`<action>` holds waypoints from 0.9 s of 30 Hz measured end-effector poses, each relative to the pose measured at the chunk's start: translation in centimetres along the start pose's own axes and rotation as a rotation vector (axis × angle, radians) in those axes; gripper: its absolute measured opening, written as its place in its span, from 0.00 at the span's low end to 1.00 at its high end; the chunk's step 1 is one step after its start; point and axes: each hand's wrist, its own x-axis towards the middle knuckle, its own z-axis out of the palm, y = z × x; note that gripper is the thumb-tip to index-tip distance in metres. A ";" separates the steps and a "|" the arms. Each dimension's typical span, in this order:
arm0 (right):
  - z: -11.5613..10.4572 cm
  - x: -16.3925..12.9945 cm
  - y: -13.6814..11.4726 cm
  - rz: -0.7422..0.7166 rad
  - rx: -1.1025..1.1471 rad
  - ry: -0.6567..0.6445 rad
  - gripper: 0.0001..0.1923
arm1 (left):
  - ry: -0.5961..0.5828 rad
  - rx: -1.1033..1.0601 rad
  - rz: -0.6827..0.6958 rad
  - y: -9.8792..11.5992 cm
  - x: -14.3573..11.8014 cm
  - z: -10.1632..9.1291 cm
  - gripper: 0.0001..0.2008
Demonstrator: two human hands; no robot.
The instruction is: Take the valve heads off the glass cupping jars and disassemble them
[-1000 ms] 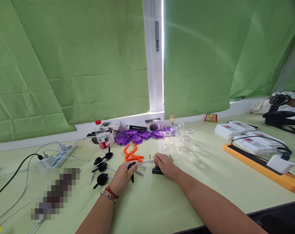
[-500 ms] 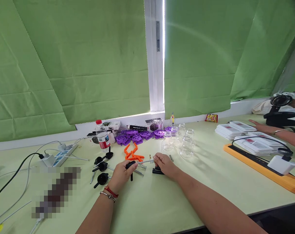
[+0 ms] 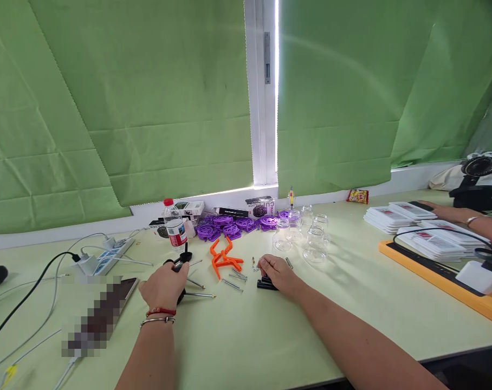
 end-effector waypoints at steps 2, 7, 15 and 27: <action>0.0 -0.1 -0.1 0.011 -0.003 -0.008 0.21 | -0.038 0.046 -0.001 0.0 -0.1 0.2 0.21; -0.1 -0.1 -0.4 0.017 0.003 -0.008 0.21 | -0.077 0.083 -0.021 -0.5 0.3 0.6 0.21; -0.1 -0.1 -0.6 0.020 -0.012 -0.005 0.22 | 0.097 -0.043 -0.198 -3.5 2.1 -1.5 0.20; -0.2 0.0 0.0 0.015 0.017 0.010 0.21 | -0.117 -0.042 0.024 -4.6 7.6 0.7 0.11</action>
